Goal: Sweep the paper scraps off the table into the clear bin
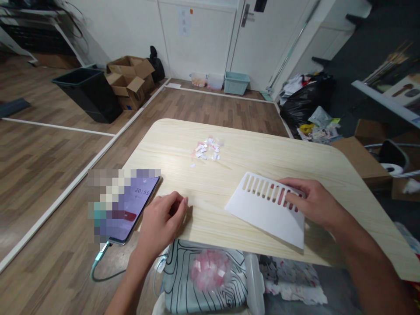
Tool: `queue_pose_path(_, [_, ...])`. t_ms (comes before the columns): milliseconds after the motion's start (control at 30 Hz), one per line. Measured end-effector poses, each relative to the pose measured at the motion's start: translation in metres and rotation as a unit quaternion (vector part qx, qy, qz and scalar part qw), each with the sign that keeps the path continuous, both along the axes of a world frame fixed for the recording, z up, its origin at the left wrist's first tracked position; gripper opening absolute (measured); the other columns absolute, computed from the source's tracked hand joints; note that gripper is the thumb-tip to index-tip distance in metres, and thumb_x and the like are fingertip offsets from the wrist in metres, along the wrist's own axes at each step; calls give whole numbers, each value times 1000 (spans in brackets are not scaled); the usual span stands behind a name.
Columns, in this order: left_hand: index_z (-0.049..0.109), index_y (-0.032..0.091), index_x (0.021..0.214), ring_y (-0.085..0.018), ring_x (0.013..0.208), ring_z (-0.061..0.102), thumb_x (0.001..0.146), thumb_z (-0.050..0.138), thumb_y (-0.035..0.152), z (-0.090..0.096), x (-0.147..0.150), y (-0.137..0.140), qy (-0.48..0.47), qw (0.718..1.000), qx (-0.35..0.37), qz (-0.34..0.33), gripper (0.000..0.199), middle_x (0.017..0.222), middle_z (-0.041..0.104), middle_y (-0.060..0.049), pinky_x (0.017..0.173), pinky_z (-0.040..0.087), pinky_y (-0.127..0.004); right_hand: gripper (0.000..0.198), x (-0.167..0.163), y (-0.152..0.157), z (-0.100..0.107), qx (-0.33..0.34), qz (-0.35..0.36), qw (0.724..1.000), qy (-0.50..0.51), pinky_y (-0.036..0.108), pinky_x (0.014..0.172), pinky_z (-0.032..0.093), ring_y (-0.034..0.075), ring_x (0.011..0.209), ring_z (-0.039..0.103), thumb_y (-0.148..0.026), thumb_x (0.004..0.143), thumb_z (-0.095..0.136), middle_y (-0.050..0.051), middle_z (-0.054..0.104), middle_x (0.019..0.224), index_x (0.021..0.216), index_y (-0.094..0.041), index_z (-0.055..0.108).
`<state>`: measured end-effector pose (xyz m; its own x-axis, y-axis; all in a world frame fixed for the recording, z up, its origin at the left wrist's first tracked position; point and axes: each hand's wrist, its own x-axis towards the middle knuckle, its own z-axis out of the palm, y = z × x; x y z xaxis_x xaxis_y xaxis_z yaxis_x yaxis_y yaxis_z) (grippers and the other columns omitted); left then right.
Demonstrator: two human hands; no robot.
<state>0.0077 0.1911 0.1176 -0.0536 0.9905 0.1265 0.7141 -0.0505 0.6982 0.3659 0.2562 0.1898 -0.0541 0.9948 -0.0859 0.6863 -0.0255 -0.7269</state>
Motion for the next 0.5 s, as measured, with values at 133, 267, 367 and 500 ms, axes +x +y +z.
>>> queue_pose_path(133, [62, 23, 72, -16, 61, 56, 102, 55, 47, 2, 0, 0, 2, 1000, 2, -3, 39, 60, 60, 4, 65, 36, -30, 25, 13, -2, 3, -17, 21, 1000, -9, 36, 68, 62, 27, 73, 76, -36, 70, 67, 6, 83, 82, 83, -23, 84])
queue_pose_path(267, [62, 23, 72, -16, 61, 55, 102, 55, 48, 2, 0, 0, 2, 1000, 2, -3, 40, 59, 61, 4, 65, 36, -30, 29, 20, -4, 2, -4, -9, 1000, -13, 39, 69, 63, 27, 74, 76, -41, 71, 68, 7, 84, 89, 86, -22, 84])
queue_pose_path(367, [63, 23, 73, -16, 61, 55, 102, 55, 48, 1, 0, -1, 1, 1000, 1, -4, 39, 59, 61, 4, 65, 37, -30, 29, 20, -8, 0, -16, 1, 1000, -20, 39, 71, 63, 28, 75, 77, -40, 70, 67, 8, 84, 86, 85, -21, 83])
queue_pose_path(500, [63, 24, 72, -16, 62, 56, 101, 55, 48, 1, 0, -1, 2, 1000, -4, -4, 39, 59, 61, 4, 65, 37, -30, 29, 19, -15, -1, -36, 7, 999, -8, 40, 75, 64, 30, 79, 79, -40, 69, 67, 8, 85, 87, 85, -21, 83])
